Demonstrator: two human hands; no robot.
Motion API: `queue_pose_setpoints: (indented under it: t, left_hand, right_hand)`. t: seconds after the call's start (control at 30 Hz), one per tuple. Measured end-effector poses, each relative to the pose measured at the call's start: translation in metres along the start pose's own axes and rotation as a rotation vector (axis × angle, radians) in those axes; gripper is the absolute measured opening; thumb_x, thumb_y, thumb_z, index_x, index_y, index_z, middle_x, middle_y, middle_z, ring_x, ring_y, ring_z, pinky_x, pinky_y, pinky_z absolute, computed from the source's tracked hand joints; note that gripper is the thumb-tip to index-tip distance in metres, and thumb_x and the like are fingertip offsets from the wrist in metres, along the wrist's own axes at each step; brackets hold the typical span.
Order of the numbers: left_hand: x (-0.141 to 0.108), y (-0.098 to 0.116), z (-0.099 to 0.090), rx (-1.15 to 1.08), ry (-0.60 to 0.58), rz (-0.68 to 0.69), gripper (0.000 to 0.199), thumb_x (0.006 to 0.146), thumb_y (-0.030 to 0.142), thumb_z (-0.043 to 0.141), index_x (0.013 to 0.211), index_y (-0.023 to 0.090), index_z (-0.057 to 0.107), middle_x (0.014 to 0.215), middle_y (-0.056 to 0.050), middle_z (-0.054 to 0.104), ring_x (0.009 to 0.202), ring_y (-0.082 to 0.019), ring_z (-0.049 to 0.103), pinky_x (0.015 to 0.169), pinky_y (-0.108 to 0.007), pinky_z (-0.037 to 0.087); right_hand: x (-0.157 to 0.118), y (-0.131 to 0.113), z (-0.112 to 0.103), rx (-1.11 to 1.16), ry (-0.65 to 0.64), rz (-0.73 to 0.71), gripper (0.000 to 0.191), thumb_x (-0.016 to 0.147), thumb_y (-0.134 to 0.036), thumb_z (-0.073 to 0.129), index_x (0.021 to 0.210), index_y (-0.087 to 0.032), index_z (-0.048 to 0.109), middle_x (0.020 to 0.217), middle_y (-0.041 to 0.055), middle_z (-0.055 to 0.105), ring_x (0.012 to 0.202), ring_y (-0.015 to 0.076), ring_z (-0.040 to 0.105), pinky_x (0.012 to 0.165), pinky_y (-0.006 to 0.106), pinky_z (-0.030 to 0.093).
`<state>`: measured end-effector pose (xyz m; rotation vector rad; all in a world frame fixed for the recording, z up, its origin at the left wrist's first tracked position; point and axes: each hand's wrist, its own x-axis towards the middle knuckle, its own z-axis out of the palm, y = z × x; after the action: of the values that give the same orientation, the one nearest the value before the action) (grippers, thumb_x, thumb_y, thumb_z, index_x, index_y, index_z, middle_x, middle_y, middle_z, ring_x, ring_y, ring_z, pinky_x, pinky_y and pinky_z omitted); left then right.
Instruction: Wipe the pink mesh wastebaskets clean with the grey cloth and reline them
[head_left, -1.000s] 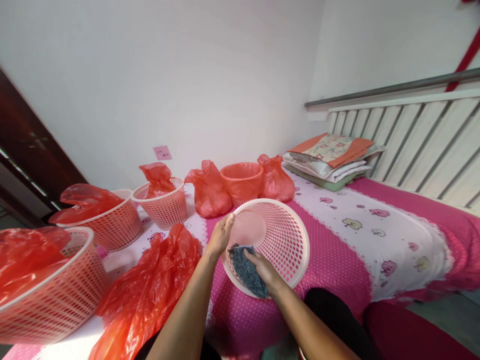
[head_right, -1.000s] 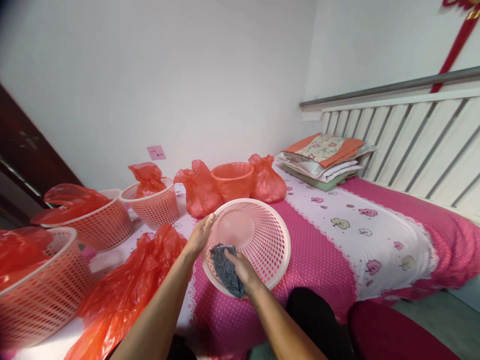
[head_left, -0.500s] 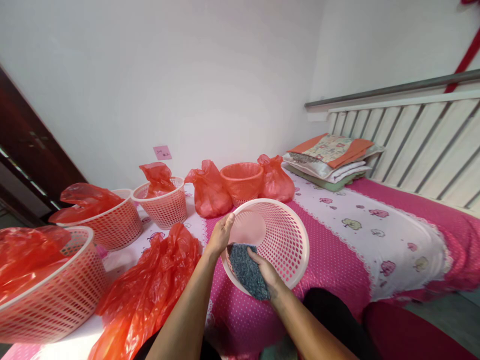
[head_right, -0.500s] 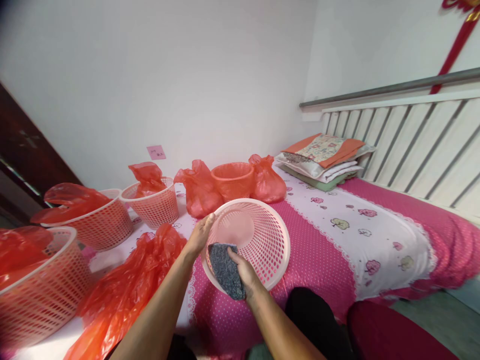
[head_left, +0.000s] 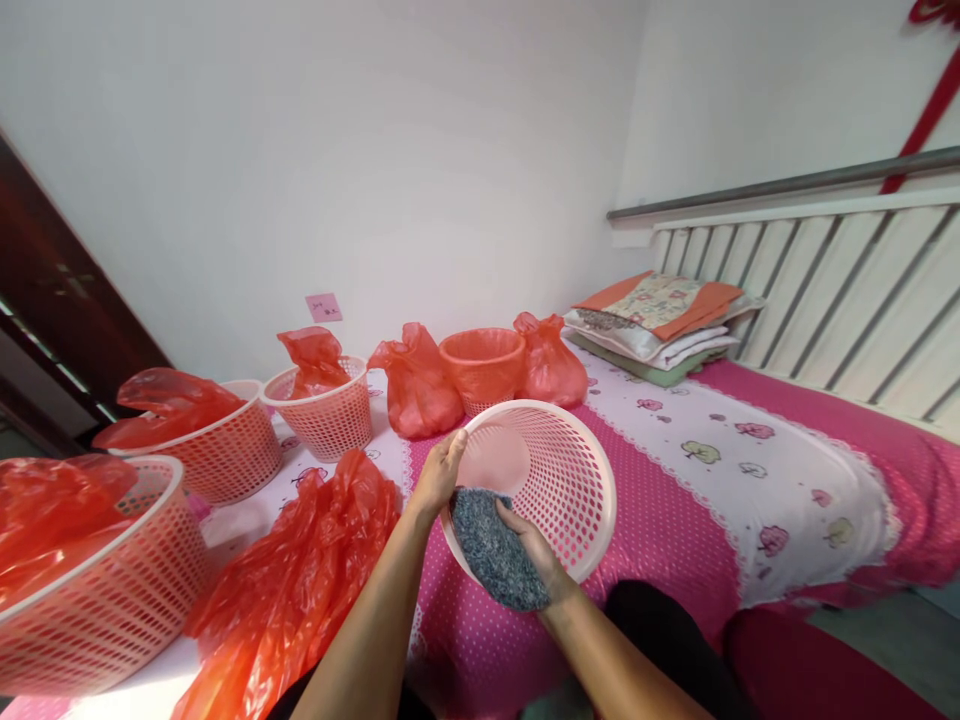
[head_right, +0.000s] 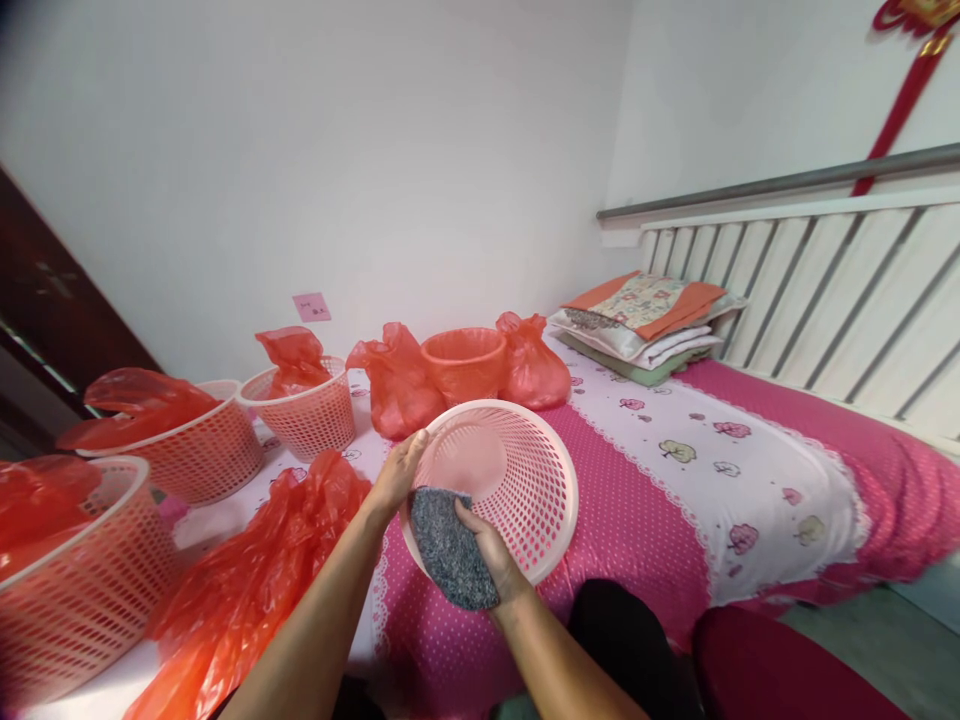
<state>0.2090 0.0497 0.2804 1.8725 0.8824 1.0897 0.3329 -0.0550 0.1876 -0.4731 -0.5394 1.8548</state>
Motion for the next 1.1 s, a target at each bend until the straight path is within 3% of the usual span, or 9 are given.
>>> queue_pose_setpoints:
  t: [0.23, 0.4, 0.47, 0.6, 0.7, 0.77, 0.93, 1.03, 1.1]
  left_hand:
    - [0.002, -0.001, -0.002, 0.015, -0.015, 0.01, 0.067, 0.101, 0.068, 0.04, 0.123, 0.014, 0.075, 0.127, -0.012, 0.078, 0.12, -0.033, 0.069, 0.11, -0.046, 0.05]
    - [0.003, -0.005, -0.003, -0.005, -0.017, 0.008, 0.069, 0.1, 0.068, 0.041, 0.128, 0.014, 0.073, 0.134, -0.013, 0.076, 0.129, -0.035, 0.066, 0.115, -0.048, 0.047]
    - [0.003, -0.005, -0.004, -0.028, -0.027, -0.008, 0.069, 0.1, 0.069, 0.042, 0.128, 0.015, 0.074, 0.134, -0.013, 0.076, 0.128, -0.034, 0.067, 0.114, -0.048, 0.048]
    - [0.005, -0.001, -0.006, -0.038, -0.024, -0.027, 0.069, 0.099, 0.07, 0.043, 0.127, 0.015, 0.074, 0.134, -0.013, 0.076, 0.126, -0.034, 0.069, 0.113, -0.049, 0.05]
    - [0.005, 0.003, -0.008, -0.03, -0.029, -0.026, 0.07, 0.097, 0.072, 0.045, 0.127, 0.016, 0.075, 0.133, -0.012, 0.076, 0.129, -0.035, 0.067, 0.115, -0.049, 0.048]
    - [0.005, 0.005, -0.008, -0.036, -0.039, -0.027, 0.071, 0.096, 0.072, 0.046, 0.128, 0.016, 0.075, 0.135, -0.012, 0.075, 0.13, -0.036, 0.066, 0.115, -0.05, 0.048]
    - [0.004, 0.011, -0.009, 0.022, -0.06, -0.014, 0.069, 0.096, 0.071, 0.045, 0.125, 0.016, 0.076, 0.132, -0.013, 0.077, 0.124, -0.036, 0.069, 0.112, -0.051, 0.049]
    - [0.004, 0.016, -0.011, 0.068, -0.051, -0.031, 0.067, 0.096, 0.069, 0.047, 0.124, 0.016, 0.076, 0.131, -0.014, 0.077, 0.125, -0.037, 0.068, 0.114, -0.052, 0.048]
    - [0.004, 0.016, -0.016, 0.037, -0.125, -0.042, 0.063, 0.093, 0.066, 0.056, 0.132, 0.018, 0.072, 0.139, -0.013, 0.073, 0.13, -0.036, 0.065, 0.116, -0.053, 0.046]
  right_hand:
    - [-0.029, -0.002, -0.001, -0.119, 0.001, 0.098, 0.045, 0.076, -0.052, 0.085, 0.099, -0.015, 0.077, 0.093, 0.0108, 0.081, 0.094, 0.028, 0.078, 0.088, 0.039, 0.057]
    - [-0.063, -0.041, 0.004, -0.477, 0.076, 0.068, 0.047, 0.07, -0.054, 0.091, 0.095, -0.016, 0.078, 0.09, 0.0081, 0.08, 0.082, 0.0257, 0.075, 0.087, 0.039, 0.054]
    - [-0.077, -0.067, 0.011, -0.637, 0.216, -0.097, 0.047, 0.074, -0.06, 0.086, 0.095, -0.019, 0.078, 0.095, 0.0075, 0.081, 0.09, 0.0283, 0.074, 0.089, 0.041, 0.053]
    - [-0.091, -0.113, 0.013, -0.904, 0.627, -0.517, 0.058, 0.082, -0.072, 0.069, 0.102, -0.019, 0.077, 0.102, 0.0104, 0.08, 0.1, 0.0338, 0.071, 0.091, 0.044, 0.053]
    - [-0.091, -0.13, -0.004, -1.037, 0.898, -0.735, 0.059, 0.079, -0.071, 0.064, 0.101, -0.017, 0.075, 0.101, 0.0126, 0.078, 0.1, 0.0344, 0.069, 0.09, 0.044, 0.052]
    - [-0.088, -0.133, -0.02, -1.078, 0.993, -0.814, 0.058, 0.076, -0.068, 0.065, 0.103, -0.018, 0.074, 0.107, 0.0133, 0.078, 0.105, 0.034, 0.069, 0.093, 0.044, 0.052]
    - [-0.082, -0.126, -0.047, -1.098, 0.907, -0.57, 0.053, 0.074, -0.07, 0.063, 0.082, -0.018, 0.072, 0.08, 0.0079, 0.076, 0.08, 0.0293, 0.069, 0.072, 0.038, 0.052]
    - [-0.08, -0.123, -0.048, -1.132, 0.926, -0.588, 0.05, 0.073, -0.069, 0.061, 0.07, -0.019, 0.067, 0.066, 0.0042, 0.069, 0.07, 0.0249, 0.064, 0.063, 0.034, 0.048]
    - [-0.08, -0.122, -0.047, -1.147, 0.958, -0.606, 0.05, 0.073, -0.07, 0.06, 0.066, -0.021, 0.063, 0.062, 0.0023, 0.064, 0.066, 0.0222, 0.059, 0.061, 0.032, 0.045]
